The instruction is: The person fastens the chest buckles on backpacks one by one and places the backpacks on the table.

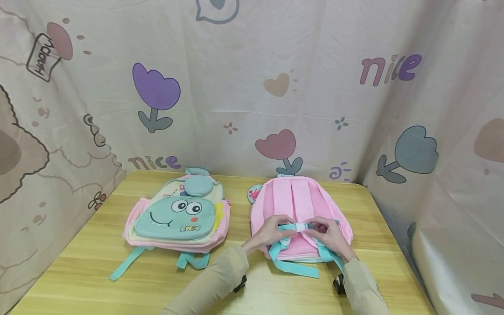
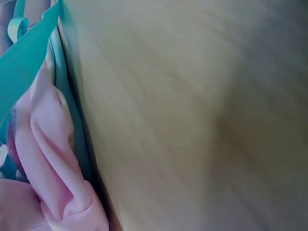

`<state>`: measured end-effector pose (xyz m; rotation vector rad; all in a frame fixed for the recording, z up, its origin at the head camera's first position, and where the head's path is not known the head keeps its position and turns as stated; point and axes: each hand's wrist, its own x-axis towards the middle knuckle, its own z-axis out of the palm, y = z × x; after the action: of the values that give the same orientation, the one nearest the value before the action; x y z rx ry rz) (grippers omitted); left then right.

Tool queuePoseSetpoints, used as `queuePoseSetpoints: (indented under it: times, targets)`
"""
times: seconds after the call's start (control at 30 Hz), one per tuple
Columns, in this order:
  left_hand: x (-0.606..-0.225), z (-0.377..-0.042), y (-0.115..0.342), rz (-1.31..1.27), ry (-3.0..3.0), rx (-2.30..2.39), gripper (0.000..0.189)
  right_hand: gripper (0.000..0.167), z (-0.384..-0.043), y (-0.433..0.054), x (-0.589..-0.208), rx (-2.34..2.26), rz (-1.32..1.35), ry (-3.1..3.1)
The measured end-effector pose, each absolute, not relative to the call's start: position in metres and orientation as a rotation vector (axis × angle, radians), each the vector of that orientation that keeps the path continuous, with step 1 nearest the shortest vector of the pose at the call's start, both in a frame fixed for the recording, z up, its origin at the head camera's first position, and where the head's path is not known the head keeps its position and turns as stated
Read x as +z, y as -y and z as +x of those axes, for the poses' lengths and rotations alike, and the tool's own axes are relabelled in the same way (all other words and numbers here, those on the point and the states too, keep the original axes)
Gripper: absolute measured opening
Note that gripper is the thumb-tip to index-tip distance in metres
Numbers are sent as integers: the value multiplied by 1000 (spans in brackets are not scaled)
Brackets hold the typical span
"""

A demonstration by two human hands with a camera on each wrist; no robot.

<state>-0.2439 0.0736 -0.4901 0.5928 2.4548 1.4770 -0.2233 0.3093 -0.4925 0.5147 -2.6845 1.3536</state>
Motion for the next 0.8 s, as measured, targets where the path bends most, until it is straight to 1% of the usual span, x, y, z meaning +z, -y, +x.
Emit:
queuePoseSetpoints:
  times: [0.23,0.4,0.5,0.6,0.67,0.73,0.8]
  targets:
    - [-488,-243,-67,656,-2410,1536,28,22,-224,-311,-495,1328,470,2703]
    - [-483,-244,-59,664,-2356,1558,34,23,-223,-311,-493,1342,469,2684]
    - [-479,-246,-53,662,-2340,1554,39,20,-222,-310,-491,1338,491,2650]
    - [-473,-248,-46,660,-2318,1565,43,12,-222,-310,-488,1341,495,2609]
    - [-469,-249,-41,666,-2314,1571,46,12,-221,-310,-485,1359,466,2583]
    - [-465,-251,-34,673,-2303,1590,47,14,-220,-311,-482,1370,443,2554]
    - [-460,-253,-26,685,-2300,1608,48,20,-219,-313,-478,1385,428,2532]
